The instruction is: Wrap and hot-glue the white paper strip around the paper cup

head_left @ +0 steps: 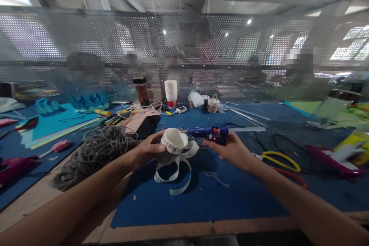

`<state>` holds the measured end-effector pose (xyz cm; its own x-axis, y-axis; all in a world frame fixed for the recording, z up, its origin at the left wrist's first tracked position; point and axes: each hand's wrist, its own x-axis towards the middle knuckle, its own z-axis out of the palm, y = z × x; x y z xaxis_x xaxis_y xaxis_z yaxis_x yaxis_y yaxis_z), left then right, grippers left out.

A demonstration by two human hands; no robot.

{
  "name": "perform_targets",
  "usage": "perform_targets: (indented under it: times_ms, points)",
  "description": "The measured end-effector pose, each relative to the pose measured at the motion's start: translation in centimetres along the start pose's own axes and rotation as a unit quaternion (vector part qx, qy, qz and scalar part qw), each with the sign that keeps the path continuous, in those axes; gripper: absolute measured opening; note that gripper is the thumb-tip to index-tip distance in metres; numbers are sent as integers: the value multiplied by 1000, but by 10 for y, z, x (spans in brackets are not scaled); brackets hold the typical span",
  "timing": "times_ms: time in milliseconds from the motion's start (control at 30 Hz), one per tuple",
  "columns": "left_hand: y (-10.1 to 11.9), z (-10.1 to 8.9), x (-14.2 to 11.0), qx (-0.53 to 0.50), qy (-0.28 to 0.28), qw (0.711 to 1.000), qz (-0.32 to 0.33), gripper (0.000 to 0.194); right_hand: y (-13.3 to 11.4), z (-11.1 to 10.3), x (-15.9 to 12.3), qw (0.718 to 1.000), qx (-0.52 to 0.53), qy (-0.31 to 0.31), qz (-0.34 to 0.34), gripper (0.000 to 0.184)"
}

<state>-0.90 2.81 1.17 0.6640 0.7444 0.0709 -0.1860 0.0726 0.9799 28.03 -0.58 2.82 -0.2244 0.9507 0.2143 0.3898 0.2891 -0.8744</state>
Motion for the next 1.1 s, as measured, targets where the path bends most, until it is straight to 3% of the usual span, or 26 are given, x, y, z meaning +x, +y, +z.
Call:
perform_targets:
  times_ms: [233,400,667,1100]
  points:
    - [1,1,-1,19,-4,1000,2,62,-3,-2,0,1000,19,21,12,40]
    - [0,0,-1,26,-9,1000,2,62,2,2,2,1000,19,17,-16,25]
    - [3,3,-2,48,-19,999,-7,70,3,6,0,999,43,0,-24,27]
    - [-3,-3,-2,62,-4,998,-11,72,23,4,3,992,2,-39,-117,26]
